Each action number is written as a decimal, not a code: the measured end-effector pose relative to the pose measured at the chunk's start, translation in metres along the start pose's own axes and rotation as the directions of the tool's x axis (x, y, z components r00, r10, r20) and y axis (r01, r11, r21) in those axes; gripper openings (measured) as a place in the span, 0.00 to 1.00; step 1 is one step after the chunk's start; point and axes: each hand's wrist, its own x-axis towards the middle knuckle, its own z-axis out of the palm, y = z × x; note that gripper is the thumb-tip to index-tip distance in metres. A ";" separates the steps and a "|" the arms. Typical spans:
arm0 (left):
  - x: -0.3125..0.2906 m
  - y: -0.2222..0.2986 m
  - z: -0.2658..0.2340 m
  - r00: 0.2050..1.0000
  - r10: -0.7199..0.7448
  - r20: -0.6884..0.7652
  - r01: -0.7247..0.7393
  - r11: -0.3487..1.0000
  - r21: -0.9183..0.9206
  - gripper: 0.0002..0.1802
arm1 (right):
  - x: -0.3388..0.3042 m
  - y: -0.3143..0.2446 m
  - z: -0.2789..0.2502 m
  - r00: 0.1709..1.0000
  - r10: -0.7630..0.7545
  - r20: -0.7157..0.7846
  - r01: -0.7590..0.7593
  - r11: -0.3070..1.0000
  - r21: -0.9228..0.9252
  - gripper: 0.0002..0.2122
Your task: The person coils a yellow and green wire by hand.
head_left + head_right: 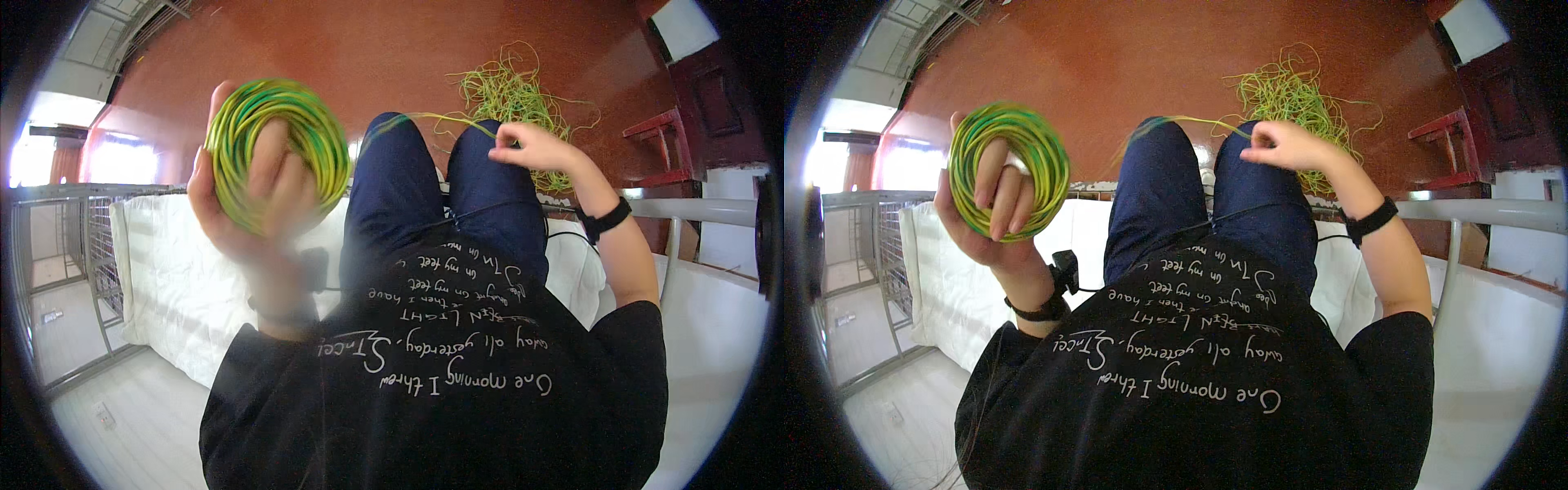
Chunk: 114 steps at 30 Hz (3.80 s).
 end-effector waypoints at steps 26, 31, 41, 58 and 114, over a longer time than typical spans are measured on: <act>-0.017 -0.031 0.031 0.914 -0.332 -0.234 0.406 0.758 0.510 0.36 | -0.029 -0.081 -0.070 0.329 -0.135 -0.935 0.485 0.873 0.044 0.15; -0.013 -0.032 0.023 0.957 -0.282 -0.064 0.282 0.864 0.418 0.28 | -0.031 -0.117 -0.042 0.378 -0.533 -0.757 0.142 0.842 -0.521 0.25; -0.001 -0.036 0.016 0.981 -0.132 0.141 0.136 0.991 -0.019 0.24 | -0.015 -0.157 0.025 0.799 -0.461 -0.386 0.565 0.796 0.218 0.08; 0.000 -0.099 -0.033 0.896 -0.292 -0.334 0.441 0.680 0.586 0.26 | -0.053 -0.153 0.031 0.749 -0.575 -0.329 0.492 0.815 -0.305 0.05; 0.037 -0.050 0.012 0.975 0.074 0.209 -0.054 0.994 -0.098 0.30 | -0.023 -0.023 0.061 0.908 -0.026 -0.418 0.144 0.957 0.253 0.16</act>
